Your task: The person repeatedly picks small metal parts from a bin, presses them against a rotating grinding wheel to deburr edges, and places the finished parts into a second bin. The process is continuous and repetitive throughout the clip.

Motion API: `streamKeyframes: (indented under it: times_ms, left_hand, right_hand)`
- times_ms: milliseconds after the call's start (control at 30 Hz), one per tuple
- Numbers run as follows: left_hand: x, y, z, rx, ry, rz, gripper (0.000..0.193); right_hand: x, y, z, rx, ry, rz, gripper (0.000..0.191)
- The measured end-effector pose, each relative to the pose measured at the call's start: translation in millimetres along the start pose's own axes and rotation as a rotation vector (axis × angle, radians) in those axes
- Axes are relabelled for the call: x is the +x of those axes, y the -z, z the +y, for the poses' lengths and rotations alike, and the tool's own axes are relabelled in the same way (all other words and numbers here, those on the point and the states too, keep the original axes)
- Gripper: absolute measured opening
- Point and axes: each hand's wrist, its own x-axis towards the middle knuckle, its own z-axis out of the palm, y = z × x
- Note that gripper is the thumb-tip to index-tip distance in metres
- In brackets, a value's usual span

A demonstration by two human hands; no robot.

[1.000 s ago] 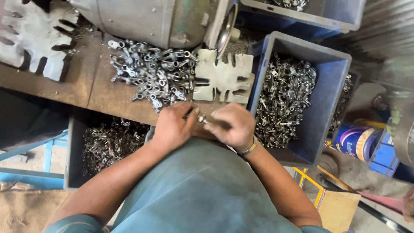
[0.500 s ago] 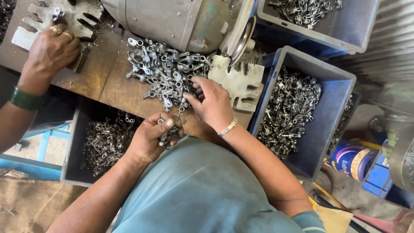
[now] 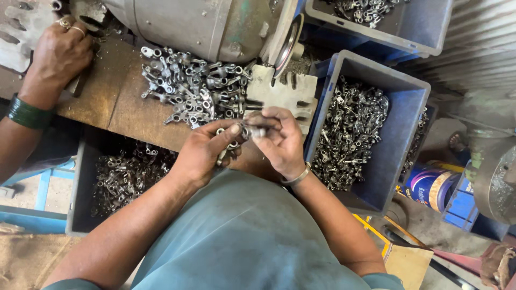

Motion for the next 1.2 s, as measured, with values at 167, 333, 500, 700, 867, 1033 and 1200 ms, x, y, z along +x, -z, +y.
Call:
streamKeyframes:
  times_ms: [167,333,500,700,867,1033,1200]
  left_hand:
    - [4,-11,10,0.195,-0.107,0.063,0.021]
    - [11,-24,11,0.345,-0.114,0.058,0.021]
    - [26,-34,11,0.455,-0.188,0.072,0.026]
    - [19,-31,1,0.574,-0.01,0.063,0.025]
    - [16,-35,-7,0.54,0.042,0.008,0.023]
    - [19,-24,-12,0.615,-0.035,-0.017,0.02]
    - [22,-3,-30,0.152,0.035,-0.206,0.019]
  right_hand:
    - [-9,3,-23,-0.561,0.231,0.015,0.042]
    - [-6,9,-38,-1.072,0.475,0.099,0.041]
    - [15,26,-25,-1.347,0.398,0.251,0.03]
    - [44,34,-17,-1.383,0.287,0.288,0.036]
    - [63,26,-17,-1.384,0.353,0.374,0.032]
    - [71,25,-21,-1.397,0.449,0.379,0.032]
    - [75,28,-19,-1.411,0.466,0.331,0.034]
